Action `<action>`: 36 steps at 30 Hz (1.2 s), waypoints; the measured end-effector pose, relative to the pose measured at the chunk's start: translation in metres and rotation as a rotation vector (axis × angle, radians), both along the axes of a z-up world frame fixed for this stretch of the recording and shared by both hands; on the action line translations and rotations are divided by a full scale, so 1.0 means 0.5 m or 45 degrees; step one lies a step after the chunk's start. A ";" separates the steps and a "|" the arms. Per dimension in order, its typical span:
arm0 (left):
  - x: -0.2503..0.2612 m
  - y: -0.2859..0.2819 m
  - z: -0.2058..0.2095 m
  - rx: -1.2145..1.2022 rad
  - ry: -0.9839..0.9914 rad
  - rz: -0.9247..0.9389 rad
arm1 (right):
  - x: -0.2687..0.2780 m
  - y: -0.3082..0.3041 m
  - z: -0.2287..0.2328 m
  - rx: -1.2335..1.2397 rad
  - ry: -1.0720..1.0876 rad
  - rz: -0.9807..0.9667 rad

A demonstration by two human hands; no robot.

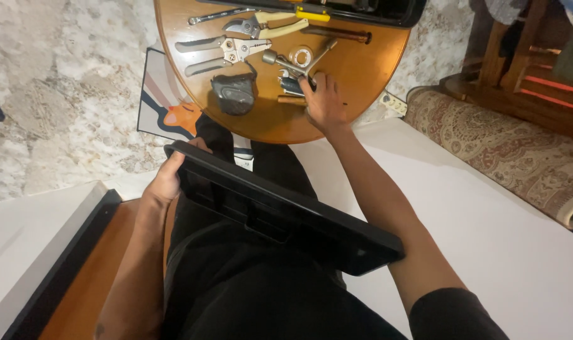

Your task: The recorder is organizing a toolbox by removing tools, cleaning a tray with a cloth, and then placing the tools back.

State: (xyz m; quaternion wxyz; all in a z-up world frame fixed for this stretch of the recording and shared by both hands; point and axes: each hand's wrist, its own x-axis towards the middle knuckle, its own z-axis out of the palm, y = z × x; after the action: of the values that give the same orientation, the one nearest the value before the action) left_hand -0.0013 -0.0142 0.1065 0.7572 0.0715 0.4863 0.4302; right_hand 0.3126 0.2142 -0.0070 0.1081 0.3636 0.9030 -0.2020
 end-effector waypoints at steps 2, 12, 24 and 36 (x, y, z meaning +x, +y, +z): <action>0.000 -0.006 -0.002 -0.022 0.026 0.014 | -0.010 0.013 0.016 -0.127 -0.025 -0.030; 0.005 -0.024 -0.020 0.005 -0.053 0.072 | 0.018 0.017 -0.036 -0.133 -0.011 -0.045; 0.024 -0.021 -0.017 -0.012 -0.032 0.058 | 0.007 0.023 0.021 -0.179 0.138 -0.054; 0.039 -0.009 -0.012 -0.048 -0.082 0.068 | 0.022 0.010 -0.017 -0.138 0.131 -0.004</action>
State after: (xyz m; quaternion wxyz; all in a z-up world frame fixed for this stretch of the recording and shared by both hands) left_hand 0.0184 -0.0188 0.1003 0.7619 0.0303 0.4714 0.4431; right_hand 0.3237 0.2194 -0.0153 0.0807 0.3478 0.8945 -0.2692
